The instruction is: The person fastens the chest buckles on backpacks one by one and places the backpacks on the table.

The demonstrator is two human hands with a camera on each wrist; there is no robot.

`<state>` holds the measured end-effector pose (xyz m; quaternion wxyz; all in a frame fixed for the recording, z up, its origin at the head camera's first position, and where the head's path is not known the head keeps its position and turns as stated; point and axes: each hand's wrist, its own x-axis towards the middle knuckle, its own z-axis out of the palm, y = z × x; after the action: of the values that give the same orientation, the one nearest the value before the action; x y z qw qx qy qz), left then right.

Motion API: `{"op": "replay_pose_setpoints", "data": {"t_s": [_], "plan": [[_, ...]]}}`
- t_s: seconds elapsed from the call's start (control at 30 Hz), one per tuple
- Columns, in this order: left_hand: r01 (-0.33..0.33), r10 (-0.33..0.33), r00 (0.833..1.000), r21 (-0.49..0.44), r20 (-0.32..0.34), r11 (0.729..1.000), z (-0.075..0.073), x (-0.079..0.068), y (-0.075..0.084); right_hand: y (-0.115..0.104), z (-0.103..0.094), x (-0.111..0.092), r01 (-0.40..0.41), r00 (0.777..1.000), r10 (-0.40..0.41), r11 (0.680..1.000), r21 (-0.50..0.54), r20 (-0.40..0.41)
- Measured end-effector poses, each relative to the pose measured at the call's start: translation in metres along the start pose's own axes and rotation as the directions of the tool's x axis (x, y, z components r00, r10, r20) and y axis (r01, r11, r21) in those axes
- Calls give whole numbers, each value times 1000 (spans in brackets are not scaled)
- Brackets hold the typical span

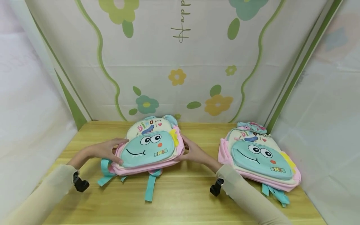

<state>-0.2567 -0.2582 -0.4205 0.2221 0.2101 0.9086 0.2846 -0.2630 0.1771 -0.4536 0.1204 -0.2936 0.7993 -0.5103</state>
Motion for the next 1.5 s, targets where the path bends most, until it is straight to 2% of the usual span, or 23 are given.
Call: {"op": "replay_pose_setpoints", "data": {"t_s": [0.27,0.53,0.73,0.87,1.13,1.5], "plan": [[-24,24,1000,-33,-4,999,4,3,0,-15,-10,9,80,995,-77,996,47,-70],[-23,23,1000,-48,1,999,7,3,2,-29,-14,13,69,994,-63,996,58,-92],[-42,43,999,-65,12,997,12,3,8,-47,-24,13,51,997,-46,996,69,-65],[-55,56,998,-83,19,995,17,5,13,-58,-32,13,76,996,-72,995,71,-46],[-68,70,997,-102,18,992,26,11,22,-74,-49,11,82,996,-81,996,24,-34],[-93,90,996,-143,-24,985,39,17,30,-92,-60,13,110,994,-111,994,-17,-22]]}}
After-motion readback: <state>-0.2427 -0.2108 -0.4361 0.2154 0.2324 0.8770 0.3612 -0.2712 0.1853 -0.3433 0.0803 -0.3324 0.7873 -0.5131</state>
